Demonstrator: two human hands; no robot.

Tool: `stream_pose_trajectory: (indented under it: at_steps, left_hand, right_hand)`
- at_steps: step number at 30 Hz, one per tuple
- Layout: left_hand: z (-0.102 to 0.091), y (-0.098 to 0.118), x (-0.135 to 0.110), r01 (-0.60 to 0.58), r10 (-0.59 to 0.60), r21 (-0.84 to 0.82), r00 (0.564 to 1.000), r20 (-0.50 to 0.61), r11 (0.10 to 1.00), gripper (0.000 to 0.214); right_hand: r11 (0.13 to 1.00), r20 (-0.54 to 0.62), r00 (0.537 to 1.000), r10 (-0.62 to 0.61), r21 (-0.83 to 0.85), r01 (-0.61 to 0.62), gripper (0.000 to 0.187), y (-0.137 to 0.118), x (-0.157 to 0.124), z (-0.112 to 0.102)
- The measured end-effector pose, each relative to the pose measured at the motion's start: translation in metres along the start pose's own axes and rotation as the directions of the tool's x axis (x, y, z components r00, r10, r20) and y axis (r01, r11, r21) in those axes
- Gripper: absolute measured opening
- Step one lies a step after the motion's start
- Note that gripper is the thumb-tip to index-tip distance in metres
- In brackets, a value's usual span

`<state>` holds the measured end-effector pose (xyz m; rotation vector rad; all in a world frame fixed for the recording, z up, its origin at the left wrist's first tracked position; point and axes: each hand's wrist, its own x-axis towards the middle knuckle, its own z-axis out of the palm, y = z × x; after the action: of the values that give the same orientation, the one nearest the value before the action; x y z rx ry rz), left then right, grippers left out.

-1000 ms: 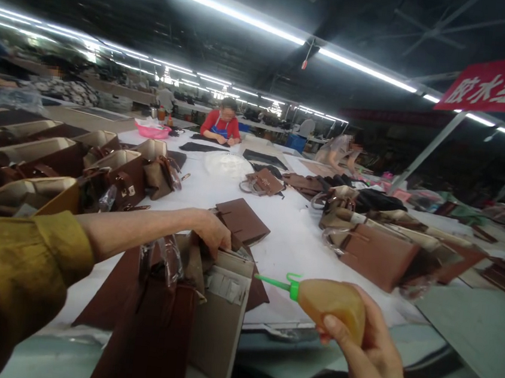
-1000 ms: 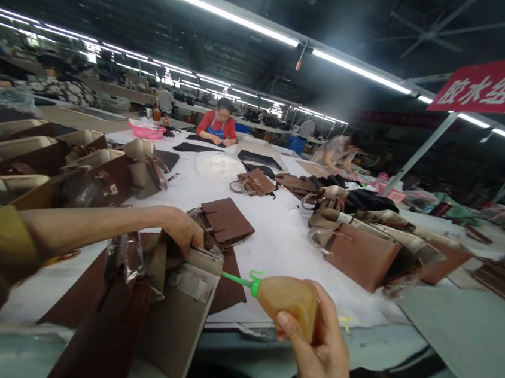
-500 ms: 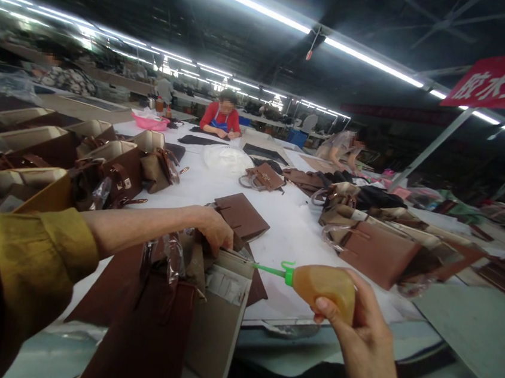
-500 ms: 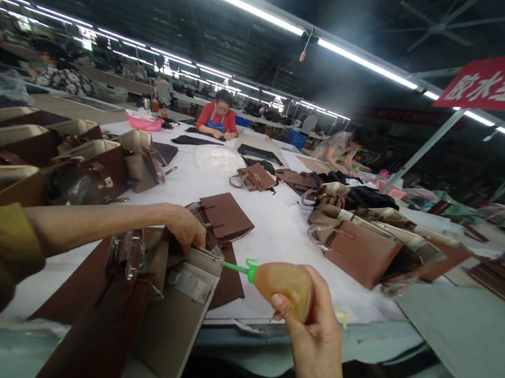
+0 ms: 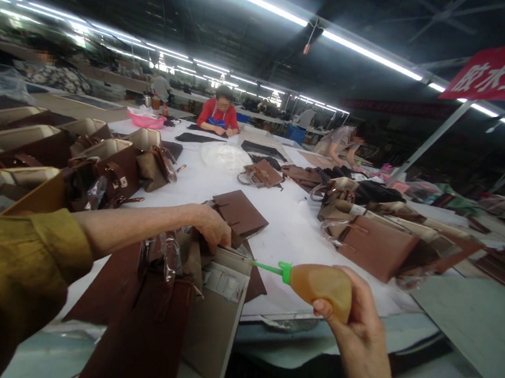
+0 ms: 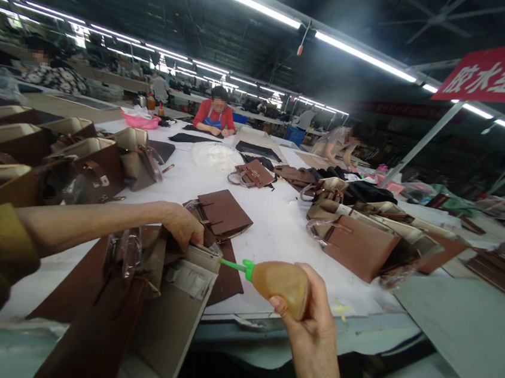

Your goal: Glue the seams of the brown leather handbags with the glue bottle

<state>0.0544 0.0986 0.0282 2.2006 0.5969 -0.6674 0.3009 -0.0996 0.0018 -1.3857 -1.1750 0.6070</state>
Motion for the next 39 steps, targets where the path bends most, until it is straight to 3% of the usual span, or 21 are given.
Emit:
stream_pose_trajectory:
  at_steps: [7, 12, 20, 29, 39]
  left_hand:
    - [0.000, -0.002, 0.002, -0.001, 0.000, 0.029, 1.000, 0.015, 1.000, 0.033]
    - [0.001, -0.004, 0.005, 0.006, -0.008, 0.076, 1.000, 0.026, 0.997, 0.031]
    - [0.000, 0.000, 0.003, 0.026, -0.033, 0.156, 0.999, 0.041, 0.987, 0.033]
    - [0.002, 0.014, 0.001, 0.062, -0.071, 0.184, 0.997, 0.042, 0.981, 0.034]
    - [0.002, 0.023, 0.001, 0.025, -0.038, 0.246, 0.998, 0.051, 0.969, 0.034]
  right_hand:
    - [0.999, 0.056, 0.998, -0.021, -0.048, 0.023, 0.052, 0.010, -0.005, -0.005]
    - [0.997, -0.002, 0.997, -0.071, -0.044, 0.071, 0.048, 0.009, 0.001, -0.003]
    - [0.999, 0.048, 0.998, 0.037, -0.018, -0.036, 0.051, 0.017, -0.002, -0.004]
    - [0.975, 0.145, 0.972, 0.185, 0.099, -0.201, 0.046, 0.009, -0.001, -0.008]
    - [0.939, 0.215, 0.944, 0.252, 0.182, -0.293, 0.042, 0.032, 0.005, -0.011]
